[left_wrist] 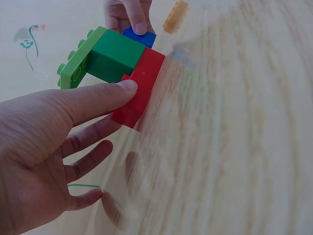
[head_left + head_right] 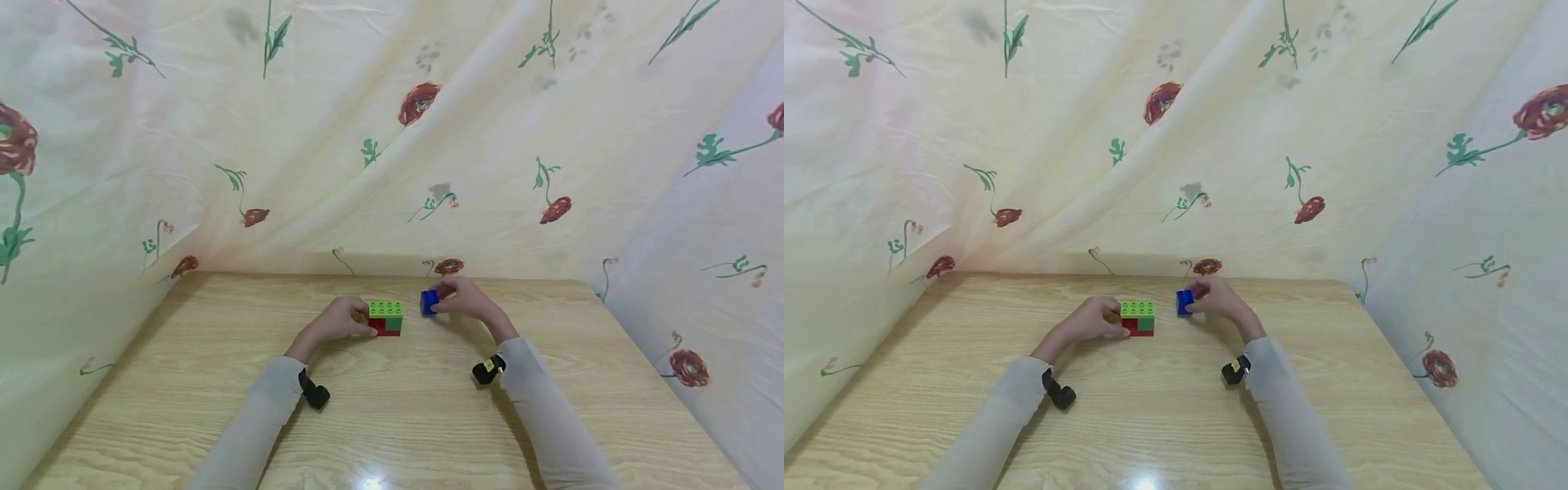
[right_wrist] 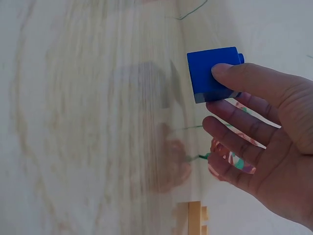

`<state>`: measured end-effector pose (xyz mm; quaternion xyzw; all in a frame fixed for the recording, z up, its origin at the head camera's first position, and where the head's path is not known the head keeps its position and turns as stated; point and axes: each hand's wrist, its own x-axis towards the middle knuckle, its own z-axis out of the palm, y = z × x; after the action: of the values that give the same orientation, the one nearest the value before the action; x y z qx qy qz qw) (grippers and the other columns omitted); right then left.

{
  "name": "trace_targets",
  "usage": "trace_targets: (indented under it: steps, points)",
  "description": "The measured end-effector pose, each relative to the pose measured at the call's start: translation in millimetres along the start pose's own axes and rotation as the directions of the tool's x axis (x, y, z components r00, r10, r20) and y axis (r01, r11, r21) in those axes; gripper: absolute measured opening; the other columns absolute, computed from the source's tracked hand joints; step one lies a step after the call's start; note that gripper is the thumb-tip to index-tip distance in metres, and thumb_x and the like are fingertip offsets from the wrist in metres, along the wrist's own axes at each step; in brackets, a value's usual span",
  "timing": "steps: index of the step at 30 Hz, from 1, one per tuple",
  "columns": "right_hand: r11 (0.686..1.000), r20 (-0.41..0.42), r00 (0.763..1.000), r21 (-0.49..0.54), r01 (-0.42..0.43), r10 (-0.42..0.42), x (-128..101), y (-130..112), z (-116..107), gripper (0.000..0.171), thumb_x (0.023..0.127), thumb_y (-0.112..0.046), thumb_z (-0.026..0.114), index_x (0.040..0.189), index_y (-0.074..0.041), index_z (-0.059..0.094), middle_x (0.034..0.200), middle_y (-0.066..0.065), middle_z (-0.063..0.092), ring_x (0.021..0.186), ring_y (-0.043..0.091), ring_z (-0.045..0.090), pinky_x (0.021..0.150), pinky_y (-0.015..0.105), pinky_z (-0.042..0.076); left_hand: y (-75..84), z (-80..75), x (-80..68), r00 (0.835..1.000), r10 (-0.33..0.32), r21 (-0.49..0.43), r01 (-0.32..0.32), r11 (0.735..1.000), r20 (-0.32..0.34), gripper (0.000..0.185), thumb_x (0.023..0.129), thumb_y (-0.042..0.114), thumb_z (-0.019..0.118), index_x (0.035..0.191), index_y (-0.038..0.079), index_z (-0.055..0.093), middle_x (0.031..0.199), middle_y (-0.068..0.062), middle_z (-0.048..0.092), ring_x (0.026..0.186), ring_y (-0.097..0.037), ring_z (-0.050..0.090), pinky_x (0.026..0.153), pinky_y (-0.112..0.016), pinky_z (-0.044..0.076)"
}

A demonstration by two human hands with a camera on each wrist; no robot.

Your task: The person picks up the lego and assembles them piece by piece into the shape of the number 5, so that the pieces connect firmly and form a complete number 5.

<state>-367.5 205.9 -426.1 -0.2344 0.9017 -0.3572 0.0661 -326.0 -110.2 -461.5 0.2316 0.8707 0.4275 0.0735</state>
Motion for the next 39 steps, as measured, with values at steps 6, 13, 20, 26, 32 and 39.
trace_targets:
  steps: [6, 13, 20, 26, 32, 39]
  points:
    - [0.999, -0.008, 0.999, 0.001, 0.053, -0.053, 0, -9, 1, 0.037, 0.088, -0.01, 0.078, 0.122, 0.0, 0.068, 0.112, 0.016, 0.072, 0.107, 0.032, 0.066, 0.094, 0.046, 0.053, -1.0, 0.3, 0.6, 1.0, -0.002, 0.002, 0.002, 1.0, -0.002, 0.023, 0.082, 0.021, 0.087, 0.1, 0.009, 0.079, 0.107, -0.004, 0.071, 0.103, -0.019, 0.06, 0.091, -0.037, 0.05]
    - [0.995, -0.045, 0.995, 0.022, 0.094, -0.092, 1, -27, 1, 0.04, 0.09, -0.015, 0.078, 0.126, -0.003, 0.067, 0.115, 0.016, 0.071, 0.11, 0.032, 0.065, 0.097, 0.051, 0.052, -1.6, 0.9, 1.0, 1.0, -0.016, -0.006, 0.016, 1.0, -0.007, 0.026, 0.082, 0.02, 0.088, 0.103, 0.008, 0.079, 0.108, -0.004, 0.071, 0.104, -0.019, 0.061, 0.092, -0.038, 0.05]
    - [0.987, -0.094, 0.985, 0.052, 0.152, -0.147, -1, -57, 7, 0.041, 0.092, -0.021, 0.078, 0.129, -0.008, 0.067, 0.115, 0.012, 0.072, 0.11, 0.031, 0.066, 0.098, 0.051, 0.051, -1.8, 0.7, 1.4, 1.0, -0.013, 0.005, 0.013, 1.0, -0.005, 0.026, 0.082, 0.02, 0.087, 0.103, 0.008, 0.079, 0.108, -0.005, 0.071, 0.104, -0.019, 0.061, 0.092, -0.038, 0.051]
    - [0.973, -0.104, 0.975, 0.104, 0.207, -0.196, 0, -74, 18, 0.039, 0.092, -0.02, 0.077, 0.128, -0.008, 0.068, 0.116, 0.011, 0.073, 0.109, 0.031, 0.067, 0.098, 0.051, 0.052, -1.6, 0.3, 2.0, 1.0, -0.009, -0.005, 0.009, 1.0, 0.004, 0.027, 0.082, 0.02, 0.087, 0.104, 0.007, 0.079, 0.107, -0.005, 0.071, 0.102, -0.019, 0.061, 0.091, -0.038, 0.051]
    - [0.962, -0.095, 0.967, 0.119, 0.247, -0.236, 7, -80, 30, 0.037, 0.092, -0.017, 0.078, 0.127, -0.008, 0.069, 0.115, 0.008, 0.074, 0.104, 0.023, 0.068, 0.094, 0.046, 0.054, -1.9, 0.0, 1.5, 1.0, -0.003, 0.003, 0.003, 1.0, 0.011, 0.021, 0.083, 0.021, 0.086, 0.098, 0.009, 0.078, 0.105, -0.004, 0.071, 0.101, -0.019, 0.06, 0.092, -0.039, 0.05]
    - [0.955, -0.1, 0.958, 0.103, 0.277, -0.267, 13, -81, 37, 0.037, 0.091, -0.018, 0.078, 0.126, -0.008, 0.07, 0.112, 0.01, 0.075, 0.102, 0.025, 0.069, 0.092, 0.048, 0.056, -1.1, -0.7, 1.6, 1.0, -0.01, 0.011, 0.01, 1.0, 0.001, 0.022, 0.082, 0.021, 0.087, 0.099, 0.01, 0.078, 0.102, -0.003, 0.07, 0.097, -0.017, 0.059, 0.09, -0.038, 0.049]
